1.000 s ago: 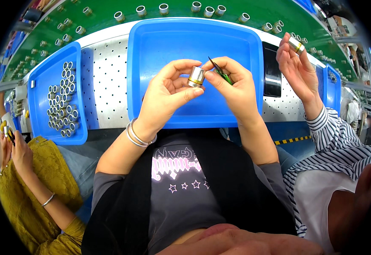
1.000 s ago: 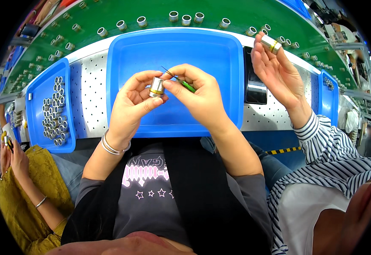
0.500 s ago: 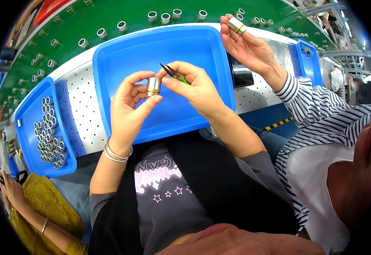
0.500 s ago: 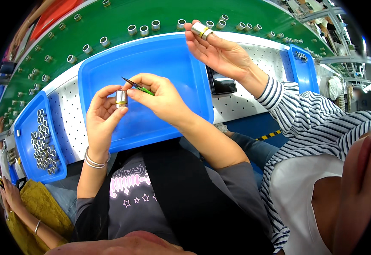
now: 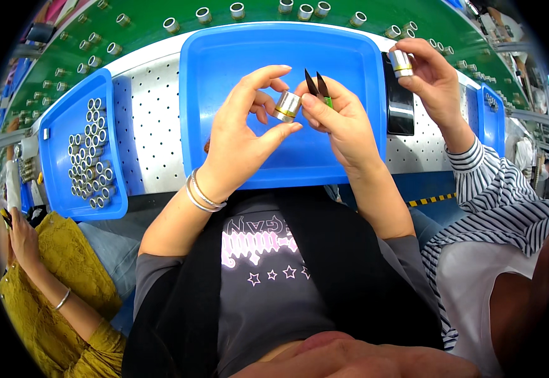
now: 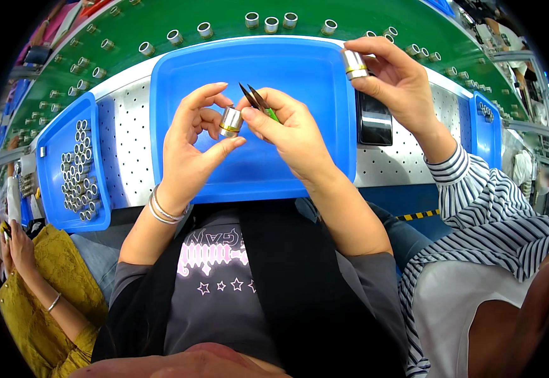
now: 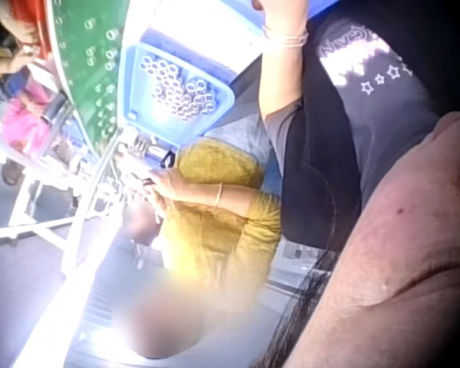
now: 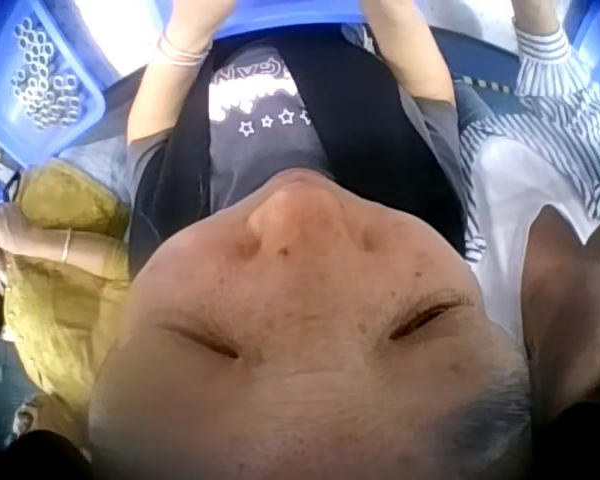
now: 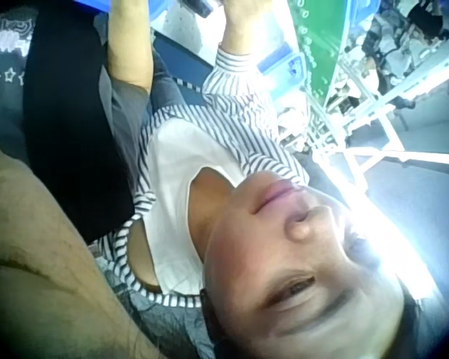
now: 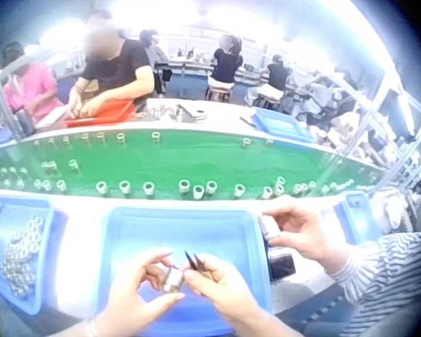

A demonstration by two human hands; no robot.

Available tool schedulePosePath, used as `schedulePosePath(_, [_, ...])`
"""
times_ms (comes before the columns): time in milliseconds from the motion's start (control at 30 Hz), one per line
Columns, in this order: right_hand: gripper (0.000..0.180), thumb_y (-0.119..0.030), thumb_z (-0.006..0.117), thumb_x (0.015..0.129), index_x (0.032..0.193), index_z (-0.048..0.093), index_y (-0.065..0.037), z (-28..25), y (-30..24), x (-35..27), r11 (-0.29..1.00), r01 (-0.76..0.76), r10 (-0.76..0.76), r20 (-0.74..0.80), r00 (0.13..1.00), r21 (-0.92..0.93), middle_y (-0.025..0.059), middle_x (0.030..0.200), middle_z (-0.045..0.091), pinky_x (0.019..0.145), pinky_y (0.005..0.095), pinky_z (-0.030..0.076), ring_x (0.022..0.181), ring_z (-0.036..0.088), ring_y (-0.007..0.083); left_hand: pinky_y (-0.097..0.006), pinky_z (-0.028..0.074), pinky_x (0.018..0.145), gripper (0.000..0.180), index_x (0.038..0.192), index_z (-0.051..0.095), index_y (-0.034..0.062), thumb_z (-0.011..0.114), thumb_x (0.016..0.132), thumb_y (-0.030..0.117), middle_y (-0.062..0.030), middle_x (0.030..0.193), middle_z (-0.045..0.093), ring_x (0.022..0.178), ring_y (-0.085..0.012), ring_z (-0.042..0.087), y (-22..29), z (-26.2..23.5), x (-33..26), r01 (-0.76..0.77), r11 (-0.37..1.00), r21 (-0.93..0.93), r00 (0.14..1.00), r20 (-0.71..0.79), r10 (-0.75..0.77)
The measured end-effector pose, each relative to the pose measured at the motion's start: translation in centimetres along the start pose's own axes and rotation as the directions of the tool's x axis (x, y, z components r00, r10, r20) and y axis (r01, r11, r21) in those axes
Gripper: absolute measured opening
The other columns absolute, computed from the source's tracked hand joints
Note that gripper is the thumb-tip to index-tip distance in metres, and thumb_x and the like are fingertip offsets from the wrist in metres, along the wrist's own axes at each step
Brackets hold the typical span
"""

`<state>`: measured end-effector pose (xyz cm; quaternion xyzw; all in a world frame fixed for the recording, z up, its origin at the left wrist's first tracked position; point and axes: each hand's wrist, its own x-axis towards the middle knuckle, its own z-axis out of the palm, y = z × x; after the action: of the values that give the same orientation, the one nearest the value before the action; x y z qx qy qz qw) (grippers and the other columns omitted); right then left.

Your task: The person picks up small cylindrical metal parts from a blue tray and uses a green tool to scrape or clean the edges of the parts. The person then places the treated parts onto a green conveyor belt. The process is repeated for multiple parts.

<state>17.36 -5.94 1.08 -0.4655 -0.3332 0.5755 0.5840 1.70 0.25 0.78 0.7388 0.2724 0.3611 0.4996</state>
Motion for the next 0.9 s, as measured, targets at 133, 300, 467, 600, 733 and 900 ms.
schedulePosePath(133, [0.015,-0.017,0.059,0.09,0.097,0.06,-0.004,-0.2,-0.2,0.2,0.998,-0.023,0.02,0.049,0.999,0.054,-0.0049,0.071,0.048,0.052,0.0169,0.028,0.061,0.037,0.0019,-0.023,0.044,0.061,0.064,0.12,0.052,0.009,0.076,0.061,0.001,-0.0061,0.1,0.059,0.071,-0.0113,0.054,0.3,0.0,0.1,-0.019,1.0,0.007,0.998,-0.059,0.019])
schedulePosePath(300, [0.015,-0.017,0.059,0.089,0.098,0.06,-0.004,-0.7,0.2,0.2,0.992,-0.047,0.039,0.064,0.997,0.121,-0.0044,0.071,0.049,0.052,0.0169,0.028,0.06,0.038,0.0016,-0.024,0.045,0.065,0.058,0.119,0.053,0.007,0.075,0.065,0.004,-0.0057,0.1,0.059,0.074,-0.0121,0.055,-0.1,-0.1,0.1,0.009,0.997,-0.074,0.999,-0.032,-0.012])
schedulePosePath(467, [0.014,-0.015,0.061,0.088,0.094,0.061,-0.002,0.1,-0.4,0.9,0.997,0.004,0.0,0.049,0.999,-0.073,-0.0017,0.076,0.056,0.059,0.0186,0.037,0.066,0.046,0.0043,-0.024,0.045,0.077,0.058,0.125,0.047,0.0021,0.073,0.072,0.004,-0.0083,0.111,0.055,0.086,-0.0121,0.055,-1.2,-1.6,-0.1,0.071,0.996,-0.056,0.993,0.095,-0.065])
schedulePosePath(600, [0.014,-0.013,0.06,0.087,0.091,0.061,0.0,-0.1,-0.7,3.2,0.929,0.147,-0.127,0.082,0.989,-0.34,0.0005,0.082,0.06,0.065,0.0213,0.042,0.072,0.053,0.0078,-0.026,0.045,0.08,0.053,0.124,0.048,0.0012,0.07,0.076,0.004,-0.0104,0.117,0.053,0.091,-0.013,0.055,-1.1,-1.9,-0.1,0.123,0.976,-0.179,0.992,0.003,-0.124])
schedulePosePath(733, [0.013,-0.018,0.06,0.085,0.09,0.065,-0.007,-0.3,-1.5,8.6,0.573,0.298,-0.358,0.094,0.929,-0.764,0.0074,0.078,0.065,0.064,0.0293,0.046,0.07,0.06,0.0181,-0.027,0.046,0.082,0.048,0.123,0.048,0.0009,0.065,0.078,0.002,-0.0107,0.122,0.051,0.095,-0.0148,0.055,-0.8,-2.9,-0.2,0.118,0.986,-0.118,0.991,-0.054,-0.125])
schedulePosePath(900, [0.016,-0.021,0.058,0.08,0.091,0.067,-0.013,-1.6,-0.1,15.9,0.12,0.205,-0.467,0.127,0.875,-0.972,0.0111,0.082,0.067,0.068,0.0412,0.049,0.078,0.064,0.0302,-0.027,0.046,0.082,0.041,0.118,0.054,0.0006,0.062,0.077,-0.002,-0.0097,0.119,0.051,0.098,-0.0158,0.054,-1.0,-3.4,-0.6,0.112,0.994,-0.005,0.993,0.027,-0.111])
